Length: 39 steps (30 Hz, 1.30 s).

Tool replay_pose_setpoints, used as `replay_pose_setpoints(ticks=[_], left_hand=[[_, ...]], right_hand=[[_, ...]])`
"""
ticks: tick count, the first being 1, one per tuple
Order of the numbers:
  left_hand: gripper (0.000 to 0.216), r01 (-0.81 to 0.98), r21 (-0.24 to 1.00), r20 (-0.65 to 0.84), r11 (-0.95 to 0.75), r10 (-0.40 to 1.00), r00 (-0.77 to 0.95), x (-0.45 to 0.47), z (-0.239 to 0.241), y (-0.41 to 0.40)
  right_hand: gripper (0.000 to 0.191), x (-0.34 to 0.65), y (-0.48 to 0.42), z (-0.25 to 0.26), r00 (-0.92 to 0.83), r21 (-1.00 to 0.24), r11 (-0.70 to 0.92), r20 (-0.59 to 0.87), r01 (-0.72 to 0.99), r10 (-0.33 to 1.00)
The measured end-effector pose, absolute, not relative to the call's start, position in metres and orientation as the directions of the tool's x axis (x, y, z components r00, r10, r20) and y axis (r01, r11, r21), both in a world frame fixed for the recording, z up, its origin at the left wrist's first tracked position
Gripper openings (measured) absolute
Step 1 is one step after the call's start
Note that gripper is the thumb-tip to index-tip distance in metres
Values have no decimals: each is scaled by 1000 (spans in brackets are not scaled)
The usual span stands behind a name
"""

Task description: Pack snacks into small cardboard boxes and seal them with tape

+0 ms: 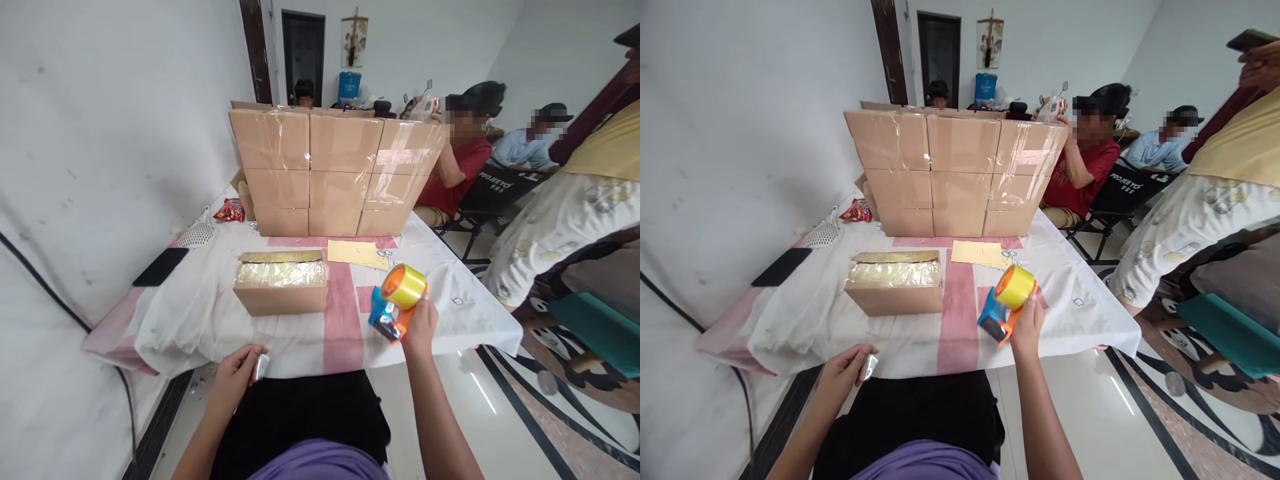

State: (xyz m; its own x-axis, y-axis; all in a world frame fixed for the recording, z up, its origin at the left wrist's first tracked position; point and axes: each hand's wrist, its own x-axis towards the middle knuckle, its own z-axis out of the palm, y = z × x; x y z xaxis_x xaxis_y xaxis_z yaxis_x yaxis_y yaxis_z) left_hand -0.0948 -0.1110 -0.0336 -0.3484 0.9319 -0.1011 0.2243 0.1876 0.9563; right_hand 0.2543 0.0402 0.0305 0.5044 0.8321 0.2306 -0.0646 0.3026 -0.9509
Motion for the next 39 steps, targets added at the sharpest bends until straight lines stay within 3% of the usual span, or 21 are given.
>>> replay_pose_setpoints(ticks=[4, 9, 16, 18, 21, 24, 26, 29, 31, 35, 39], left_hand=[[58, 141, 975, -116, 171, 935, -336, -86, -18, -102], [61, 112, 984, -94, 141, 933, -347, -92, -12, -92], [51, 92, 994, -27, 65, 929, -370, -84, 19, -83], [46, 90, 995, -2, 38, 927, -375, -78, 31, -79], [42, 83, 997, 36, -6, 932, -360, -68, 47, -72], [39, 93, 994, 85, -59, 946, -312, -60, 57, -68], [39, 115, 989, 117, -90, 958, -261, -54, 61, -67], [40, 108, 984, 161, -138, 957, -240, -46, 62, -64], [42, 61, 984, 179, -168, 946, -270, -40, 65, -60], [59, -36, 977, 183, -211, 914, -363, -38, 74, -43], [48, -36, 978, 165, -204, 874, -457, -48, 80, -17]], right_hand=[[61, 248, 113, 15, 371, -957, 270, 288, 102, 883], [67, 249, 153, -5, 345, -962, 233, 269, 143, 899], [51, 237, 116, 11, 537, -945, 237, 323, 224, 780], [38, 217, 85, 24, 396, -915, 331, 400, 232, 827], [21, 177, 34, 43, -122, -861, 474, 458, 184, 880], [32, 139, 3, 58, -431, -863, 496, 416, 89, 801], [36, 121, -1, 66, -459, -889, 457, 394, 29, 796], [12, 102, 14, 83, -378, -883, 470, 443, -24, 813], [16, 94, 31, 97, -350, -838, 545, 518, -24, 780], [22, 80, 72, 124, -416, -775, 628, 548, 74, 725], [19, 68, 114, 134, -436, -742, 632, 504, 224, 746]])
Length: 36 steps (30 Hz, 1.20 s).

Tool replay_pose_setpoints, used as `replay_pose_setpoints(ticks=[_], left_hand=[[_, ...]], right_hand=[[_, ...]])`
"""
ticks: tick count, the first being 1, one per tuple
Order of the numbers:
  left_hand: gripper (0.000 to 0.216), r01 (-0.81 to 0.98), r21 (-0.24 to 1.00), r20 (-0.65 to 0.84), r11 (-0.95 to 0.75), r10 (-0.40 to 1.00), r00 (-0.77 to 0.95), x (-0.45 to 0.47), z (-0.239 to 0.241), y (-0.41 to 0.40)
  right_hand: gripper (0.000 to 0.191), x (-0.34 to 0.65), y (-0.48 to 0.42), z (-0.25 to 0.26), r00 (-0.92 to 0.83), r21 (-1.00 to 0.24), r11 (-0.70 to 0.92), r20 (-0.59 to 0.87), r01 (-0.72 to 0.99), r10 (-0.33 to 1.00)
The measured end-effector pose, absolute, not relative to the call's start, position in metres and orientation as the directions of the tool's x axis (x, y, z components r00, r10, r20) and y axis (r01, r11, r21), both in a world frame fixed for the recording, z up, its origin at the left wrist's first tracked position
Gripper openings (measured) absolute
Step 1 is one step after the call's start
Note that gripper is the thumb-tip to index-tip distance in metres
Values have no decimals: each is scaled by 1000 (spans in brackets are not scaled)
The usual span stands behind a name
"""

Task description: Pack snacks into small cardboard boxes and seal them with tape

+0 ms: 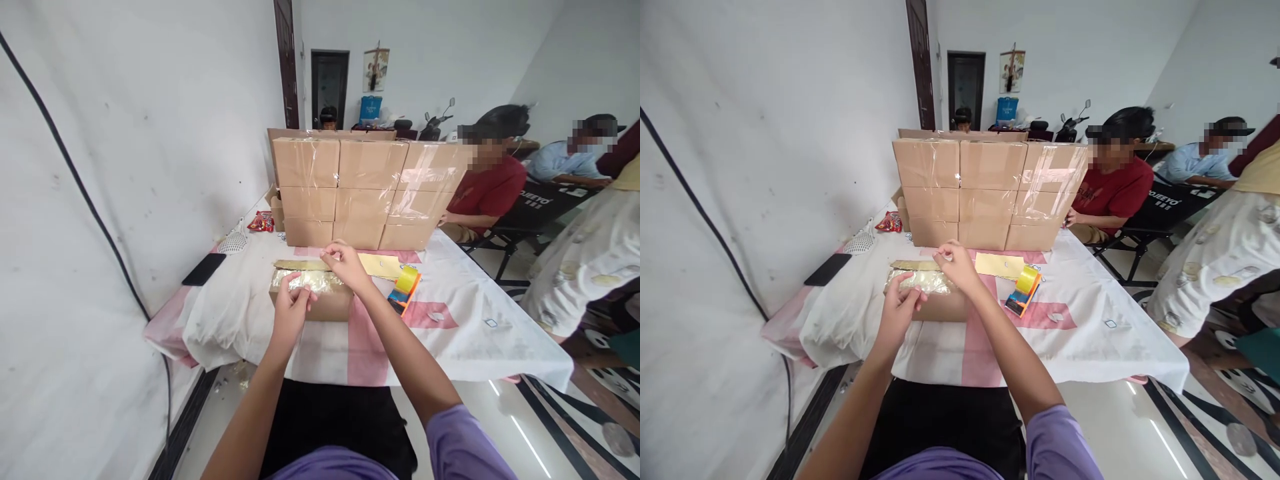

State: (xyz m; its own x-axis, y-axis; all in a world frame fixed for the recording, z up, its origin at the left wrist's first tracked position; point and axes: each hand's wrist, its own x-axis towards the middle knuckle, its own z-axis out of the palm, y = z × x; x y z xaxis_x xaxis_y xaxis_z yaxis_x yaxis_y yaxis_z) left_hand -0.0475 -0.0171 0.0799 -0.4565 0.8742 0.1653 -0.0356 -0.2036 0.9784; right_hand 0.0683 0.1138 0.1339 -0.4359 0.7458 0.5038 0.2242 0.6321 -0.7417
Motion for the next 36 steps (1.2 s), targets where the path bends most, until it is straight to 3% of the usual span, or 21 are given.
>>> replay_pose_setpoints(ticks=[6, 13, 17, 20, 30, 34, 36], left_hand=[[43, 115, 992, 108, -56, 847, -520, -57, 75, 3], [27, 330, 944, 170, 12, 839, -516, -54, 80, -2], [25, 420, 907, 207, 27, 840, -501, -54, 71, -6], [34, 447, 894, 213, 35, 845, -491, -52, 55, -12], [43, 630, 777, 420, -9, 753, -507, -42, 6, -9], [40, 686, 727, 473, -28, 745, -470, -50, 7, -15], [38, 688, 726, 518, 0, 657, -547, -63, 14, -20]], right_hand=[[16, 63, 149, 121, -558, -722, 564, 296, 401, 776], [15, 58, 154, 108, -539, -658, 520, 200, 545, 818], [33, 56, 157, 108, -483, -546, 492, 174, 678, 858], [33, 55, 157, 108, -499, -458, 523, 184, 719, 847], [23, 59, 149, 99, -541, -424, 610, 285, 669, 791], [11, 63, 147, 99, -541, -486, 639, 344, 596, 767], [10, 72, 146, 97, -498, -544, 655, 429, 524, 754]])
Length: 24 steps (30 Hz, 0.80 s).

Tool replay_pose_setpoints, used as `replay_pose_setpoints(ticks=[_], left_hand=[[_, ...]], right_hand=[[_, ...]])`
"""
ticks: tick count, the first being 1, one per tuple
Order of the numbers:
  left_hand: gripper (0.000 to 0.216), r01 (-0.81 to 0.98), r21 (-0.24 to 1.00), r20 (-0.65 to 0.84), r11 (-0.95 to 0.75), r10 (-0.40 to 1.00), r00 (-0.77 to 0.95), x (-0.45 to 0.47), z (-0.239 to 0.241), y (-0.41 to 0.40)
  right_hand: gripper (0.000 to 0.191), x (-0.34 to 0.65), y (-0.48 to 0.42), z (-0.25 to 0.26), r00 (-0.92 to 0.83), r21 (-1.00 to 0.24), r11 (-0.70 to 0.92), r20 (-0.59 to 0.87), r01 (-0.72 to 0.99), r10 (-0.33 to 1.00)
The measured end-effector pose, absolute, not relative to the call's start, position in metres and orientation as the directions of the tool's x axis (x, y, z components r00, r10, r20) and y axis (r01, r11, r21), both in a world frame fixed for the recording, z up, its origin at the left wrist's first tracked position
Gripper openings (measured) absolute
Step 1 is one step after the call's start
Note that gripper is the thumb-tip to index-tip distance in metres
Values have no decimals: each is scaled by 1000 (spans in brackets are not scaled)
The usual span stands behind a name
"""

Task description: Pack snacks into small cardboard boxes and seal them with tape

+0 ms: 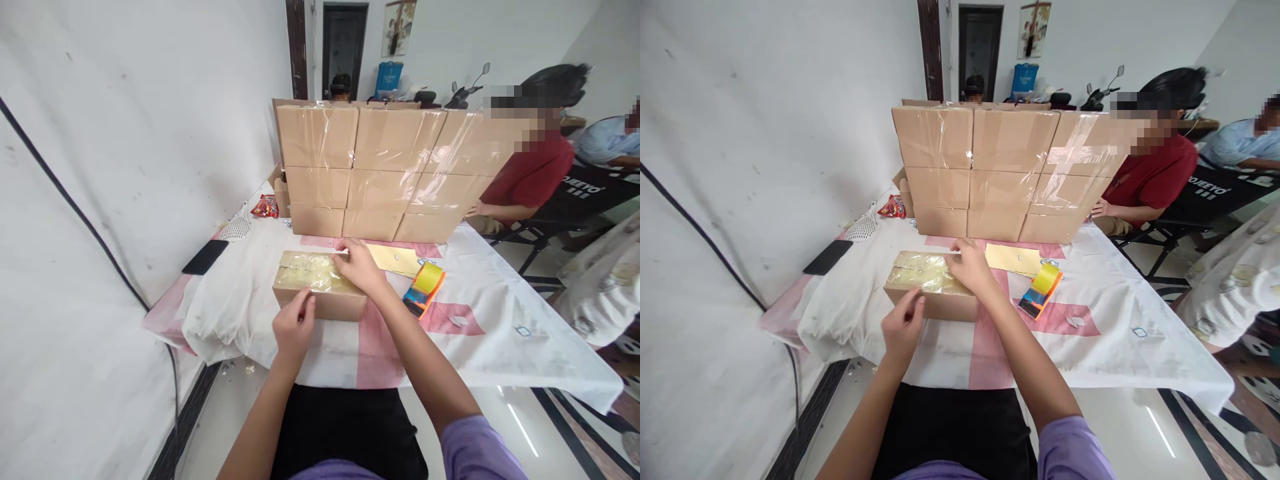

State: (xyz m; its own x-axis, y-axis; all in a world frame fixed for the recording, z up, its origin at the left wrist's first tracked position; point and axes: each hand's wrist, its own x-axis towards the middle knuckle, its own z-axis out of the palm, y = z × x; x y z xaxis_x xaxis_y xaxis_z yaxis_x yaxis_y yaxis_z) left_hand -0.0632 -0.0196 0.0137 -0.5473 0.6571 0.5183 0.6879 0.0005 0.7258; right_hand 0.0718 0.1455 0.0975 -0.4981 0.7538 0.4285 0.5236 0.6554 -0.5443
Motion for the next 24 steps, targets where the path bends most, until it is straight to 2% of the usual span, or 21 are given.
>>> replay_pose_setpoints(ticks=[2, 4, 6, 8, 10, 15, 17, 20, 22, 24], left_hand=[[38, 673, 738, 562, 53, 504, -656, -86, 24, -22], [39, 664, 744, 570, 66, 456, -684, -112, 35, -20], [39, 660, 750, 525, 26, 584, -619, -134, 43, -15], [37, 642, 766, 457, -7, 708, -538, -144, 46, -10], [35, 640, 768, 452, -32, 734, -506, -142, 47, -8], [16, 643, 757, 526, -119, 694, -491, -121, 50, -17], [22, 599, 800, 439, -37, 717, -541, -119, 55, -21], [45, 538, 830, 266, 146, 744, -613, -122, 67, -24], [44, 571, 798, 252, 191, 755, -605, -124, 74, -25], [36, 655, 730, 305, 194, 765, -567, -125, 78, -26]], right_hand=[[19, 85, 142, 91, -437, -609, 652, 486, 452, 757], [36, 100, 137, 80, -398, -700, 604, 465, 382, 791], [50, 111, 131, 67, -397, -805, 508, 377, 306, 837], [55, 117, 125, 55, -401, -880, 405, 287, 248, 870], [56, 118, 120, 48, -386, -916, 339, 240, 213, 891], [52, 115, 116, 43, -345, -937, 301, 226, 178, 911], [51, 116, 114, 43, -316, -932, 306, 235, 195, 919], [51, 119, 107, 42, -292, -905, 354, 282, 235, 914], [51, 122, 101, 43, -293, -870, 413, 334, 270, 896], [52, 123, 97, 44, -299, -822, 478, 393, 310, 869]])
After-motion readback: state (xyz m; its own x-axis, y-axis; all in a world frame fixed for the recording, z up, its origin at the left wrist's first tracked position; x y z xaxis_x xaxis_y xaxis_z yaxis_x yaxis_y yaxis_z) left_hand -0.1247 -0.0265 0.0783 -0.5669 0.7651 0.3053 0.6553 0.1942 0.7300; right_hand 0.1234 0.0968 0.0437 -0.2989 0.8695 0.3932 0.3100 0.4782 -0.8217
